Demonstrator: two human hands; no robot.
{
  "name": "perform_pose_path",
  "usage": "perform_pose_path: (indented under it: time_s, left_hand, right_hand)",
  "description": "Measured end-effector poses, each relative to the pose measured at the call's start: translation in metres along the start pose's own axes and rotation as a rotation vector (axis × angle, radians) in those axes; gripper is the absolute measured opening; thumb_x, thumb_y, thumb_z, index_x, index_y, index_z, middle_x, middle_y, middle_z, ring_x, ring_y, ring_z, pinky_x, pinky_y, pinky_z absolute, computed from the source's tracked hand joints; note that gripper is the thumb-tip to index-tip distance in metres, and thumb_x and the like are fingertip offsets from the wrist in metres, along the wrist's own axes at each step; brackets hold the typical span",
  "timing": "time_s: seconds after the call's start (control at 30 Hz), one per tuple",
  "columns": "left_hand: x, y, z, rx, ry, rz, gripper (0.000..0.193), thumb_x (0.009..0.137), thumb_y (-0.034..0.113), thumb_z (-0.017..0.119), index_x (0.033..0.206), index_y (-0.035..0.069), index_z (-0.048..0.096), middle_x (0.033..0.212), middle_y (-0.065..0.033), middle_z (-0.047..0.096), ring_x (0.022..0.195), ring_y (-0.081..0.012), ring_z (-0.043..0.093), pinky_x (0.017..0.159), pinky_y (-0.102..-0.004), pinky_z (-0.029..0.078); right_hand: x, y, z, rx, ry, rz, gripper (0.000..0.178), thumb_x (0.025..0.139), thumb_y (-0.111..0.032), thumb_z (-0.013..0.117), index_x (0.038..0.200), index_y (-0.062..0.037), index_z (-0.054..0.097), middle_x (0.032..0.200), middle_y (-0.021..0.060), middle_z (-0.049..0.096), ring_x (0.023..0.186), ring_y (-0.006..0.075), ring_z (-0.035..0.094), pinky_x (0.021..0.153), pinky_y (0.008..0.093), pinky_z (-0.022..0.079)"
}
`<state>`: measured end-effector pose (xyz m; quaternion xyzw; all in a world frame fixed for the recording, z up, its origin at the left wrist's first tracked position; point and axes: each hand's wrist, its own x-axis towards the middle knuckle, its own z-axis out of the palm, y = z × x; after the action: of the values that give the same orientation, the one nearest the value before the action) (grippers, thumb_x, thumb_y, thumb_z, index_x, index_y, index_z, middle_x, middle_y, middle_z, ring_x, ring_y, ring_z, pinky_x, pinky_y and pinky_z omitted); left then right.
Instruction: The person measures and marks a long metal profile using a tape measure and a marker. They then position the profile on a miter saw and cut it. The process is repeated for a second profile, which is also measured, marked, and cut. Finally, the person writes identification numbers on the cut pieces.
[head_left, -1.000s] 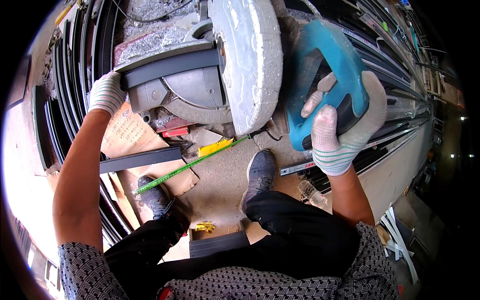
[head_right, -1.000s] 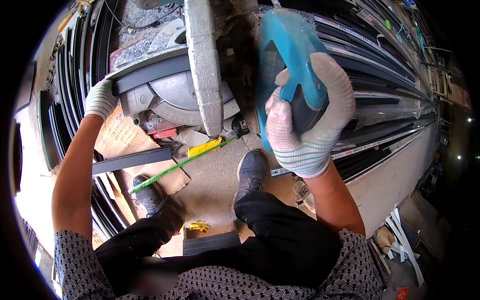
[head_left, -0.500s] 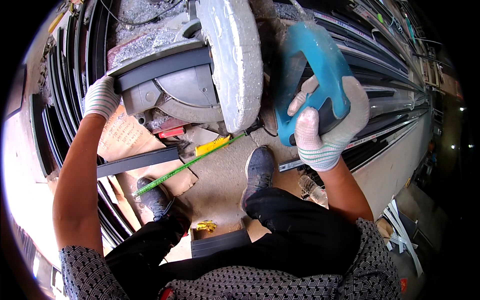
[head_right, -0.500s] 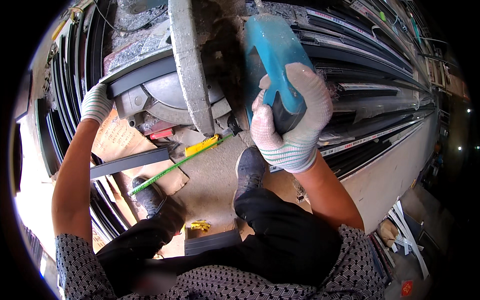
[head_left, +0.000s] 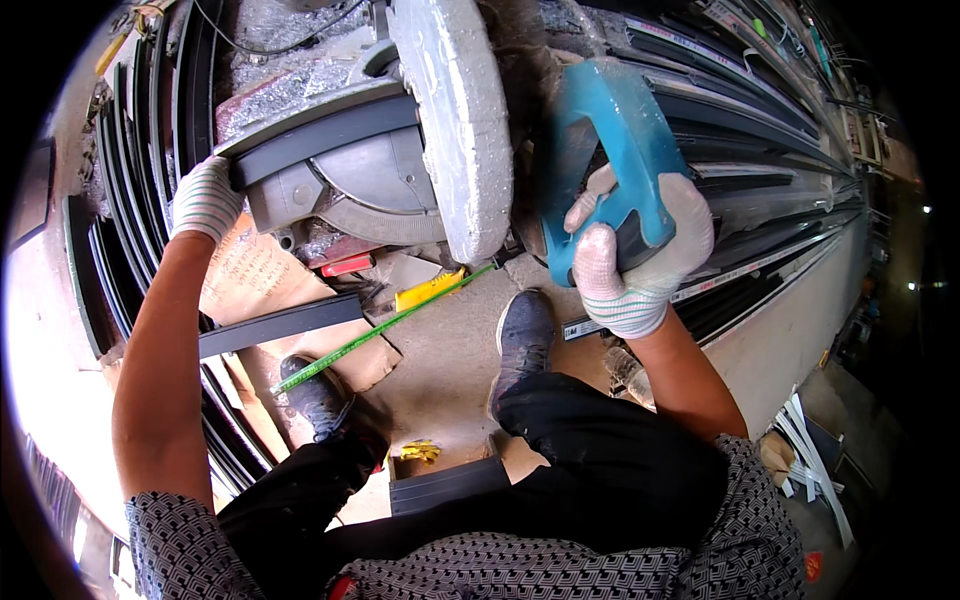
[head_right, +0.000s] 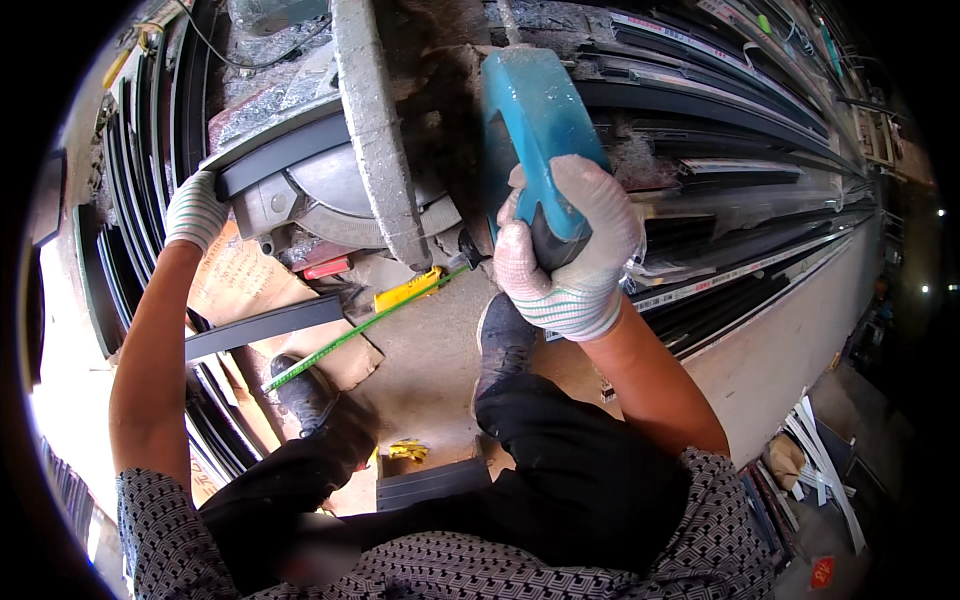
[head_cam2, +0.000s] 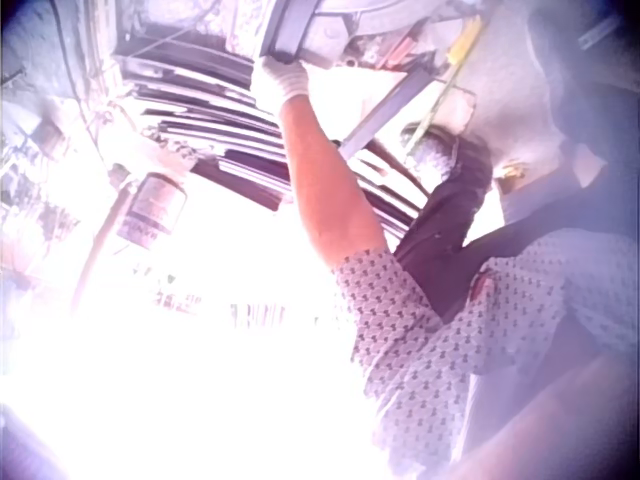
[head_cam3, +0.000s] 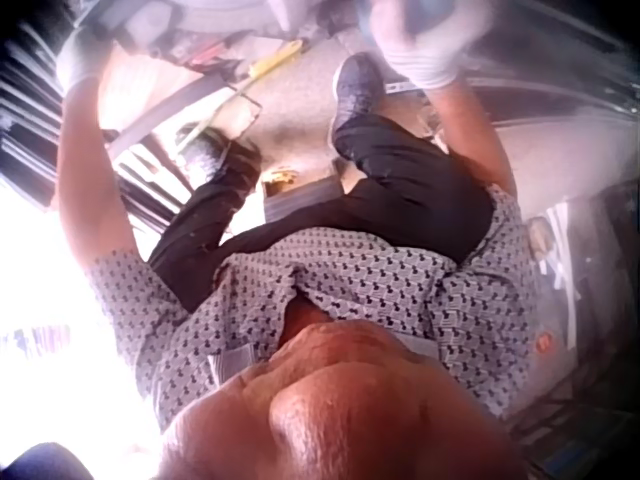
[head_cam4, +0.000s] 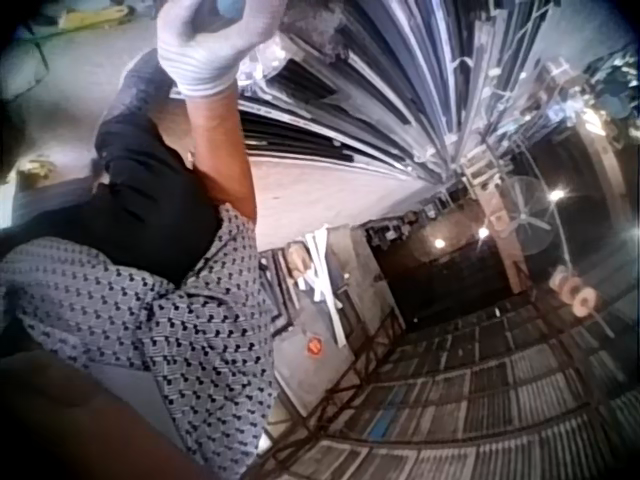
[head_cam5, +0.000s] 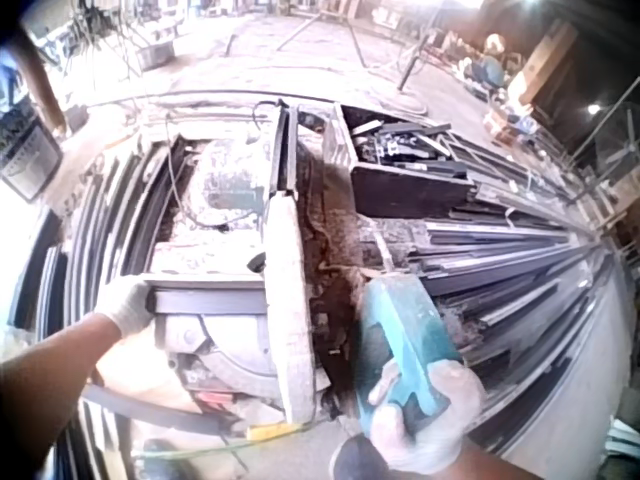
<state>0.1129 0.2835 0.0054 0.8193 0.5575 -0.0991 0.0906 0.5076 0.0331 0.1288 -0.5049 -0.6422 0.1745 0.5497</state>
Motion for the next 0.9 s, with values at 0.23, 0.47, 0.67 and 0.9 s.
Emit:
perform_pose_path:
  time_s: [0.23,0.47,0.67,0.9]
  left_hand:
    - [-0.009,0.007,-0.021,0.045,0.012,0.027,0.027,0.087,0.018,0.071,0.112,0.01,0.071,0.106,-0.0196,0.073,0.101,-0.0415,0.07,0.088,-0.0485,0.057]
    - [-0.034,-0.005,-0.062,0.081,0.104,0.127,0.025,0.086,0.013,0.072,0.11,0.009,0.067,0.099,-0.0186,0.072,0.095,-0.0412,0.069,0.082,-0.0478,0.056]
    - [-0.089,-0.052,-0.094,0.013,-0.047,0.096,0.026,0.086,0.013,0.075,0.108,0.008,0.062,0.087,-0.0165,0.069,0.081,-0.0374,0.067,0.072,-0.0448,0.055]
    - [-0.159,-0.061,-0.127,-0.269,-0.372,-0.007,0.033,0.093,0.012,0.078,0.118,0.006,0.058,0.089,-0.0035,0.064,0.077,-0.0137,0.055,0.073,-0.0326,0.054]
  right_hand:
    - [0.064,-0.023,-0.011,-0.057,0.064,0.112,0.057,0.096,-0.012,0.067,0.147,-0.002,0.043,0.109,0.0135,0.064,0.076,0.0156,0.063,0.067,0.0302,0.056]
    - [0.192,-0.064,-0.019,-0.108,-0.013,0.221,0.042,0.097,-0.019,0.066,0.137,-0.0091,0.057,0.093,0.0066,0.069,0.067,0.0137,0.065,0.058,0.0266,0.055]
    - [0.274,-0.027,-0.019,-0.006,-0.11,0.342,0.032,0.097,-0.021,0.066,0.126,-0.0096,0.06,0.092,0.0071,0.07,0.067,0.0165,0.065,0.059,0.0307,0.056]
    - [0.329,0.0,-0.031,0.16,-0.171,0.512,0.022,0.097,-0.025,0.067,0.114,-0.0102,0.064,0.091,0.0076,0.071,0.067,0.0198,0.066,0.06,0.0354,0.057]
